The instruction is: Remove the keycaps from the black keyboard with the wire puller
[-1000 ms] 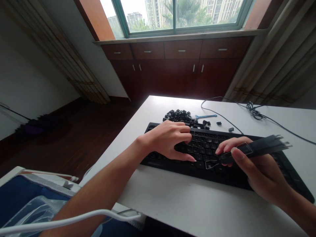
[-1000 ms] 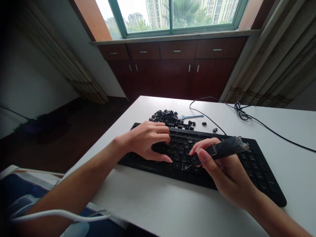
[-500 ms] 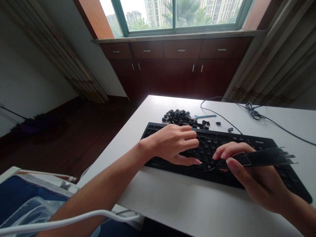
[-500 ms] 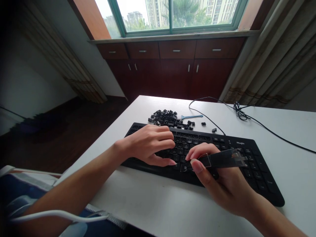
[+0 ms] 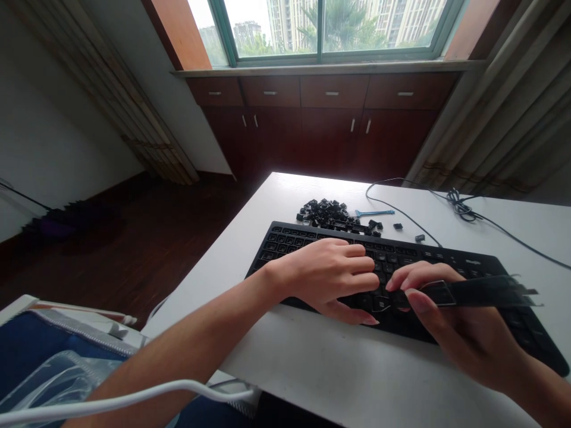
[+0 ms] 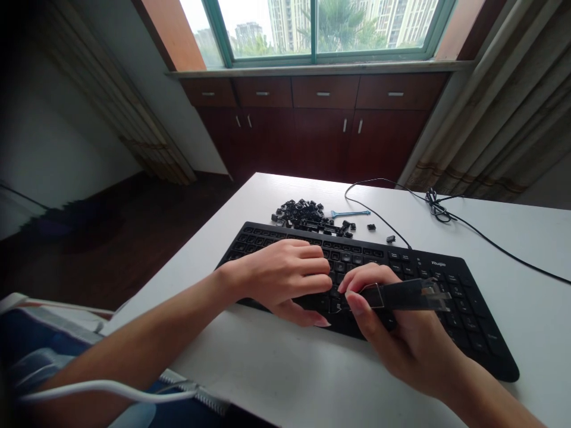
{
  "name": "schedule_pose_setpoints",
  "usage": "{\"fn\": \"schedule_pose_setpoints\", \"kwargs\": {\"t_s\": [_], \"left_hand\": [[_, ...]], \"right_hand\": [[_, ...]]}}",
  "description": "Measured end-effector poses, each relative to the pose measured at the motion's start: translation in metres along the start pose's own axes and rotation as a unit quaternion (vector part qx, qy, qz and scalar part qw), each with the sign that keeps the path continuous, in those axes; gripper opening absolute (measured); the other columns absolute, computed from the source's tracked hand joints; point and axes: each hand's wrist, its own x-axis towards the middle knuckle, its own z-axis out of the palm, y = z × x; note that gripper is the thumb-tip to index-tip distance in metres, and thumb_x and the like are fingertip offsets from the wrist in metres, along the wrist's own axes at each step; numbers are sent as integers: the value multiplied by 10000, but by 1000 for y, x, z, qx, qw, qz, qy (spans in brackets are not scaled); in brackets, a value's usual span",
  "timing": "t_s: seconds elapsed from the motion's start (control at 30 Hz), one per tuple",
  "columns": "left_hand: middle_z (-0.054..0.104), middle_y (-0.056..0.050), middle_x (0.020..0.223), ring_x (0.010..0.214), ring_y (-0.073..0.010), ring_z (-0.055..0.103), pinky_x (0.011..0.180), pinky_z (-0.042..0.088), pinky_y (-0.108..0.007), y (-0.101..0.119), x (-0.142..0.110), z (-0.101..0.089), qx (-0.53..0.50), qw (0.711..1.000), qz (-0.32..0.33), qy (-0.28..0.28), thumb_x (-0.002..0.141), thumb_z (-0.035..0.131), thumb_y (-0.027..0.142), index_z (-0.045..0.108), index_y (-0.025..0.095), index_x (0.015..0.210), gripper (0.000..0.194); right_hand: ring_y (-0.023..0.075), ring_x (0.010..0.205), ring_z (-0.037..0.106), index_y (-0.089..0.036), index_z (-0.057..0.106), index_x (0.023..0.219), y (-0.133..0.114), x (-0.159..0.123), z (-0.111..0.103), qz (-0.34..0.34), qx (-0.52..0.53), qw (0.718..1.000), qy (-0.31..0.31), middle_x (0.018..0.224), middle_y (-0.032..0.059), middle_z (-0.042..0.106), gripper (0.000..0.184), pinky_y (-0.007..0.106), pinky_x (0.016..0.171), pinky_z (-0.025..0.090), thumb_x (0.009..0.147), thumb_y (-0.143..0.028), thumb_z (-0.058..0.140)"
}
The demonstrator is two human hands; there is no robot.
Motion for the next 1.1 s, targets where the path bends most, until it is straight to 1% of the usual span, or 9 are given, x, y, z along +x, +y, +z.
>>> {"fn": "schedule_pose_setpoints", "kwargs": {"t_s": [0.07, 0.17, 0.27, 0.37, 0.57, 0.77, 0.93, 1.1], "left_hand": [[613, -42, 808, 738, -188, 532, 651, 432, -345, 1, 0, 1, 0, 1000, 5, 1, 988, 556, 560, 595, 178, 860, 405], [615, -48, 818, 743, -192, 538, 651, 433, -348, 1, 0, 2, 0, 1000, 9, 4, 988, 559, 552, 596, 181, 859, 394], [612, -47, 814, 742, -190, 535, 632, 427, -341, 1, 0, 2, -2, 1000, 8, 7, 995, 560, 523, 597, 178, 858, 373], [604, -45, 805, 740, -188, 543, 615, 420, -331, 1, 1, 1, -3, 1000, 8, 5, 994, 572, 493, 596, 180, 856, 343], [620, -47, 831, 753, -183, 557, 631, 446, -320, 2, 0, -1, -12, 1000, 1, 5, 996, 574, 405, 599, 180, 881, 253], [628, -56, 841, 760, -191, 558, 634, 451, -327, 1, -1, -2, -17, 1000, -6, -8, 1000, 565, 402, 601, 182, 881, 252], [625, -60, 850, 768, -196, 565, 633, 443, -327, 1, -1, -2, -21, 1000, -1, -9, 994, 589, 387, 599, 183, 886, 231], [620, -59, 848, 765, -193, 551, 634, 435, -325, 1, -1, -4, -28, 1000, 4, -10, 1021, 540, 375, 596, 181, 879, 246]], "right_hand": [[221, 925, 689, -272, 578, 1116, 0, 1, 1, -8, -6, 1000, 0, 1037, 82, 671, 187, 292, 736, 605, 974, -151, 570], [218, 897, 699, -264, 593, 1107, -2, 2, 1, -5, -4, 1000, 4, 1040, 85, 679, 171, 276, 693, 617, 966, -168, 594], [199, 805, 710, -249, 614, 1098, -3, 3, 2, 20, 10, 1000, 11, 1036, 85, 686, 132, 268, 637, 622, 978, -197, 593], [177, 723, 701, -228, 623, 1089, -2, 5, 2, 58, 44, 997, 16, 1035, 90, 691, 101, 275, 613, 628, 997, -235, 582], [171, 768, 692, -224, 619, 1099, 0, 6, 2, 91, 76, 993, 25, 1108, 94, 687, 111, 288, 670, 621, 1018, -275, 563], [177, 779, 687, -229, 610, 1105, -1, 3, 2, 75, 68, 995, 11, 1118, 98, 682, 109, 296, 659, 610, 1024, -262, 546], [179, 757, 689, -229, 613, 1094, -1, 2, 2, 59, 49, 997, 19, 1072, 88, 688, 99, 296, 643, 613, 1011, -253, 564], [165, 733, 689, -228, 610, 1076, -3, 4, 4, 74, 70, 994, 23, 1033, 79, 686, 90, 267, 624, 623, 1016, -269, 556]]}}
